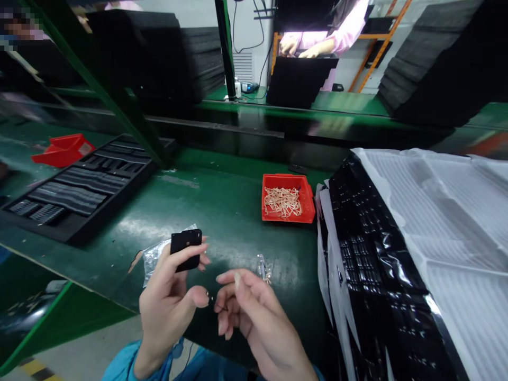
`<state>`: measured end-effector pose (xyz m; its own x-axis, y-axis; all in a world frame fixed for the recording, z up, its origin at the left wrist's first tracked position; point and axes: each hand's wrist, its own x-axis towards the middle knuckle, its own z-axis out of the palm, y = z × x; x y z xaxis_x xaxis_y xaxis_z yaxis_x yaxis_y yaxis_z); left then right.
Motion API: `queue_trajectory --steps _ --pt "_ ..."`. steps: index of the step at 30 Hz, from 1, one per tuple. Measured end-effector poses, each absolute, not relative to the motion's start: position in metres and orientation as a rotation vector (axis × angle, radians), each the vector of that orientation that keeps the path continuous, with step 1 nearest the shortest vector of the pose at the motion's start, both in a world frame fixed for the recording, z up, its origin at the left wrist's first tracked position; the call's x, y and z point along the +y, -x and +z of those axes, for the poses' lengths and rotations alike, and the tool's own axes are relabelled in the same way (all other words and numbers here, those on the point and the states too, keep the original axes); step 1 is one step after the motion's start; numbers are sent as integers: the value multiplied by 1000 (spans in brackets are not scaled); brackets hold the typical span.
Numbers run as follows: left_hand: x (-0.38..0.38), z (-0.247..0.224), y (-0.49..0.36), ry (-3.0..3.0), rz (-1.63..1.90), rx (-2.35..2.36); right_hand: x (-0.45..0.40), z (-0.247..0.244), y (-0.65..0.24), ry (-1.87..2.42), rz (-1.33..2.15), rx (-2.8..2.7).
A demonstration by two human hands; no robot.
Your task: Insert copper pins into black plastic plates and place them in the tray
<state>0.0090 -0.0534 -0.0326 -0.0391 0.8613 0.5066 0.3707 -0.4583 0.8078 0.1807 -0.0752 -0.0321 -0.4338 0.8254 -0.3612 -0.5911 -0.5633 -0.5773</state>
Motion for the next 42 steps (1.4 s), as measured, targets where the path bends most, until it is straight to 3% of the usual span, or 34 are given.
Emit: queue_trajectory --steps 7,15,19,24,42 --pt "-53 -34 -3 -2076 1520 1261 -73 -32 -176 692 2054 -301" --pt "-63 -15 -4 -1395 996 1242 -79 -31 -196 1228 1265 -860" --pt "-60 -7 -8 -1205 793 1260 -81 -26 -200 1269 1067 -1210" --pt "-59 -9 -13 -1161 760 1248 -81 -24 -195 1262 1072 -1373" --pt "-68 -10 -30 -1467 896 1349 -82 -30 -183 1332 1129 -1173"
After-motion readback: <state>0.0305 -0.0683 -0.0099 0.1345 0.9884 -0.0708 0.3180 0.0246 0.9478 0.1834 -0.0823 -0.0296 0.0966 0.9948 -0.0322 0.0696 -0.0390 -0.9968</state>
